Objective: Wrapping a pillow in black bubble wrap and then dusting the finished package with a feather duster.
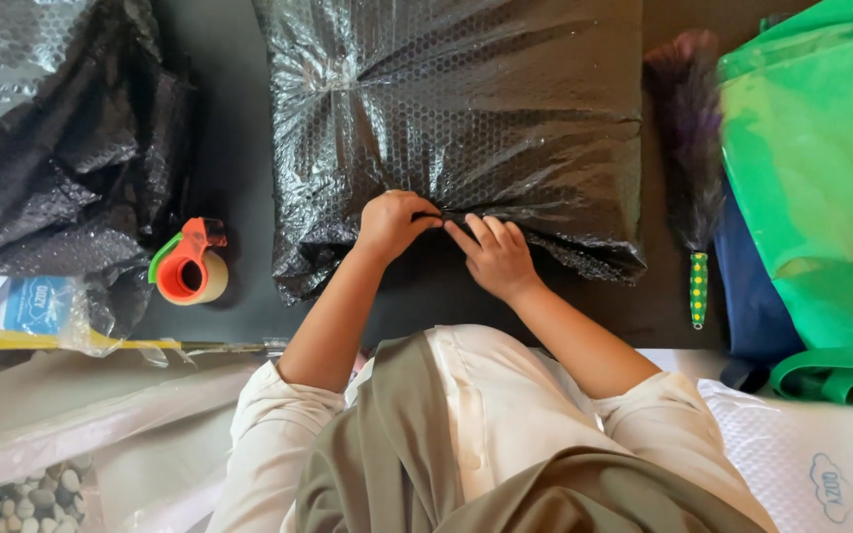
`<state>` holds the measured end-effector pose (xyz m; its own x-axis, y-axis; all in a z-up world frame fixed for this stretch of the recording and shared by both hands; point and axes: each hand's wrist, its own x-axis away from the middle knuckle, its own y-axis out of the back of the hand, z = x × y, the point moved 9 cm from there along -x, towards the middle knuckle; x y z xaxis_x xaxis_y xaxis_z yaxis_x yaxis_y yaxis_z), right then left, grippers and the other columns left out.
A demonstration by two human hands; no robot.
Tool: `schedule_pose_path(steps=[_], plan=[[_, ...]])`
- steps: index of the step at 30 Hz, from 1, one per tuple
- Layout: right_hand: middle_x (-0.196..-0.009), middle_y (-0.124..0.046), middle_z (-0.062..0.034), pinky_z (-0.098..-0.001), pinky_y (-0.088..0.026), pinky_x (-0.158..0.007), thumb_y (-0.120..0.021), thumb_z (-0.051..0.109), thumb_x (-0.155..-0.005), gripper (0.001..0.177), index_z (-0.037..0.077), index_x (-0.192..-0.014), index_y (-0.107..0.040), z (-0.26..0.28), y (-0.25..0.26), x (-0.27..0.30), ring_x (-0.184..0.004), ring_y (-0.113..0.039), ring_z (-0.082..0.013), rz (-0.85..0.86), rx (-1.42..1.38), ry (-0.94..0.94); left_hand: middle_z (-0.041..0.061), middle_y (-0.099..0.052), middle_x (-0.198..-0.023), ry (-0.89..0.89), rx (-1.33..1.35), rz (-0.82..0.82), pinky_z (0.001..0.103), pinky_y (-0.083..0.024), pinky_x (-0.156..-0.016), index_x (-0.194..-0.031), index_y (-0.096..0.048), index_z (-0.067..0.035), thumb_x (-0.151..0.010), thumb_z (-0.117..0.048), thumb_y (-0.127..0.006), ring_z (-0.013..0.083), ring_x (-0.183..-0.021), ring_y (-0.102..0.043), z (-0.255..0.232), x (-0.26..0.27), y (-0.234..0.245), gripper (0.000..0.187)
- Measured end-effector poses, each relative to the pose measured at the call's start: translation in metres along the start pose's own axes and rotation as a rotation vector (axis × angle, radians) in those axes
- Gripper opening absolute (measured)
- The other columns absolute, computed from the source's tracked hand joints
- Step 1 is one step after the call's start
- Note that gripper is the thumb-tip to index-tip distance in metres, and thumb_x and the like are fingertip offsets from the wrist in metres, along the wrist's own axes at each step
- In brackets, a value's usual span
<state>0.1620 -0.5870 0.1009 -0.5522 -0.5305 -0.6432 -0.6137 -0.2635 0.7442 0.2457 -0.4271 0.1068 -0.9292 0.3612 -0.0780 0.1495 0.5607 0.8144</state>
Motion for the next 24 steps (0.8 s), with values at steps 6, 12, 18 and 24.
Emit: schedule_pose_path(steps=[6,12,18,24], plan=[[-0.129,-0.059,-0.0044,-0.0420,-0.047,-0.083,-0.069,0.039,-0.078,0.067,0.039,-0.144,-0.061,0.001,-0.014,-0.008,-0.117,-0.055,-0.0280,0.067,-0.088,-0.077,0.004,-0.076,-0.113,0.020,0.192,-0.079,0.039,-0.057,-0.095,-0.117,-0.078,-0.014,-0.094,-0.029,-0.079,0.0263,-0.116,-0.067,-0.016,0.035,0.040,0.028],[-0.130,-0.056,-0.0041,-0.0447,-0.043,-0.085,-0.073,0.031,-0.068,0.076,0.038,-0.144,-0.062,0.004,-0.016,-0.006,-0.117,-0.052,-0.0293,0.144,-0.043,-0.080,0.003,-0.076,-0.103,0.115,0.117,-0.656,0.037,-0.055,-0.093,-0.103,-0.079,-0.016,-0.094,-0.011,-0.079,0.0255,-0.105,-0.071,0.060,0.180,0.135,0.011],[-0.133,-0.055,-0.0089,-0.0473,-0.039,-0.083,-0.080,0.025,-0.060,0.087,0.029,-0.146,-0.065,0.008,-0.006,-0.015,-0.118,-0.050,-0.0345,0.156,-0.071,-0.047,0.014,-0.071,-0.101,0.591,0.227,-0.973,0.038,-0.057,-0.086,-0.111,-0.076,-0.006,-0.103,-0.001,-0.066,0.0294,-0.091,-0.070,0.168,0.392,0.155,0.013],[-0.135,-0.053,-0.0134,-0.0517,-0.035,-0.087,-0.084,0.018,-0.059,0.086,0.020,-0.144,-0.070,0.013,-0.009,-0.013,-0.120,-0.046,-0.0412,0.182,-0.105,-0.065,0.001,-0.069,-0.099,1.283,0.580,-1.267,0.023,-0.053,-0.069,-0.110,-0.072,-0.017,-0.093,-0.019,-0.072,0.0112,-0.082,-0.065,0.295,0.576,0.038,0.017]])
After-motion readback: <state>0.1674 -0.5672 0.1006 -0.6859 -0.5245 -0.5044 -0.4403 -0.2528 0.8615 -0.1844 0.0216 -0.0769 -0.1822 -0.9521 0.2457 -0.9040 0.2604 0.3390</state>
